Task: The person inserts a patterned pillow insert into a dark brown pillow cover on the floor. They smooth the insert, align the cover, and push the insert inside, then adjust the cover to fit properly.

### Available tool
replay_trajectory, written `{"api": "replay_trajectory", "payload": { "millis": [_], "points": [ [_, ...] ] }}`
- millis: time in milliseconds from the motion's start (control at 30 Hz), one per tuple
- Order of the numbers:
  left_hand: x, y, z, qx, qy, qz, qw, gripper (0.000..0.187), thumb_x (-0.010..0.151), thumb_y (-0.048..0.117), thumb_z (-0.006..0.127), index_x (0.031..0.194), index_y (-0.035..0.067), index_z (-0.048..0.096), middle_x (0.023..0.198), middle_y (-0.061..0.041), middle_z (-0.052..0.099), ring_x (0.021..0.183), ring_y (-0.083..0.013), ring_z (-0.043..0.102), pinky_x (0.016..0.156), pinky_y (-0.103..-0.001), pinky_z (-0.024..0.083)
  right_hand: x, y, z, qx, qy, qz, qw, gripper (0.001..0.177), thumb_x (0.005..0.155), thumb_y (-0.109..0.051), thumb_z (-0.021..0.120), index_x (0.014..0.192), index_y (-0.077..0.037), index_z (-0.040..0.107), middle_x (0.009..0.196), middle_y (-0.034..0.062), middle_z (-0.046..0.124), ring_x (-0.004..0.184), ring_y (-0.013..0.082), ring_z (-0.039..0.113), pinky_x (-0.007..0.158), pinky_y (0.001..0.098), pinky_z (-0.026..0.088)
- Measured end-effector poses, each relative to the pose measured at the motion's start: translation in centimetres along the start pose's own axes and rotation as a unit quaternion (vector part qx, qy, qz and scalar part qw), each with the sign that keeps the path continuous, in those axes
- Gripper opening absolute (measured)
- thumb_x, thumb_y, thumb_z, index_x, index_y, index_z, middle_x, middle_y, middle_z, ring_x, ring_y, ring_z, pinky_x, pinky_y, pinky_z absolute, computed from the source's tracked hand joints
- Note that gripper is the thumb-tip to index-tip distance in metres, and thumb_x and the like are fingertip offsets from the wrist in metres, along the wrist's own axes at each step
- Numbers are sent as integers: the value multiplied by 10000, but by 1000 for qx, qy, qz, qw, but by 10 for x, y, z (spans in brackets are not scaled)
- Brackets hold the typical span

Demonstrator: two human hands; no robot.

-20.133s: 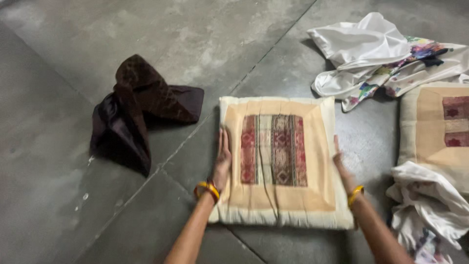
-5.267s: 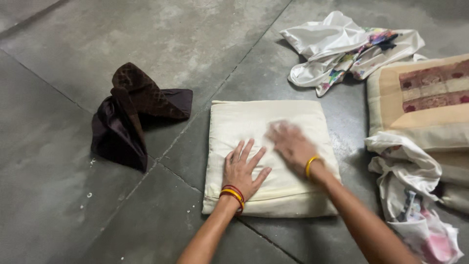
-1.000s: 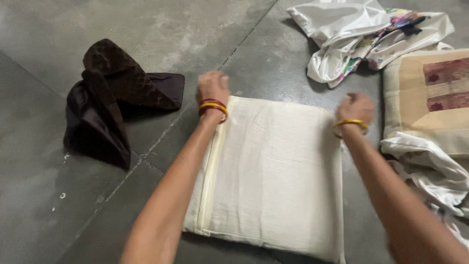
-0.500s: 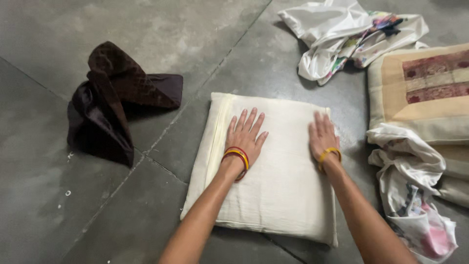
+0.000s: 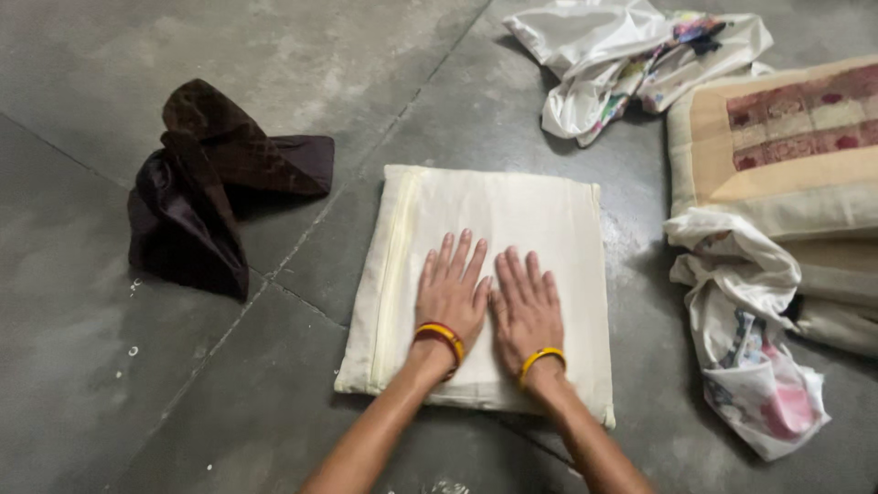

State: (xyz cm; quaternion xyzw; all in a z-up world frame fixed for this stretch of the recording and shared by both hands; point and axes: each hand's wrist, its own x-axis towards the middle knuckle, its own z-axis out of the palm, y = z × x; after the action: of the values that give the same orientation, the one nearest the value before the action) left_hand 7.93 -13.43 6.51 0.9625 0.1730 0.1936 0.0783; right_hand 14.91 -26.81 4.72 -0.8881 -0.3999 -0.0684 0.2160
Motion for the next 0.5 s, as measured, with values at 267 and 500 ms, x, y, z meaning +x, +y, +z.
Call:
{"api": "replay_trajectory", "payload": {
  "millis": [267,500],
  "points": [
    [-7,-18,-35,-52,-9,-22,998,727,996,496,497,1591,109,338,1660,-184,255,1539,-304,218,1248,-437,128,-6,31,-18,6,-28,148,989,647,1050,-491,195,1625,-195,192,1703,-1,144,1569,219,66,1255,451,32],
    [4,-15,-15,-39,-28,-80,996,778,990,537,462,1572,48,290,1663,-192,188,1539,-300,152,1234,-443,96,14,121,-16,40,-155,320,934,653,1020,-483,122,1632,-258,131,1715,-91,85,1582,222,-16,1249,564,-38]
  ]
}}
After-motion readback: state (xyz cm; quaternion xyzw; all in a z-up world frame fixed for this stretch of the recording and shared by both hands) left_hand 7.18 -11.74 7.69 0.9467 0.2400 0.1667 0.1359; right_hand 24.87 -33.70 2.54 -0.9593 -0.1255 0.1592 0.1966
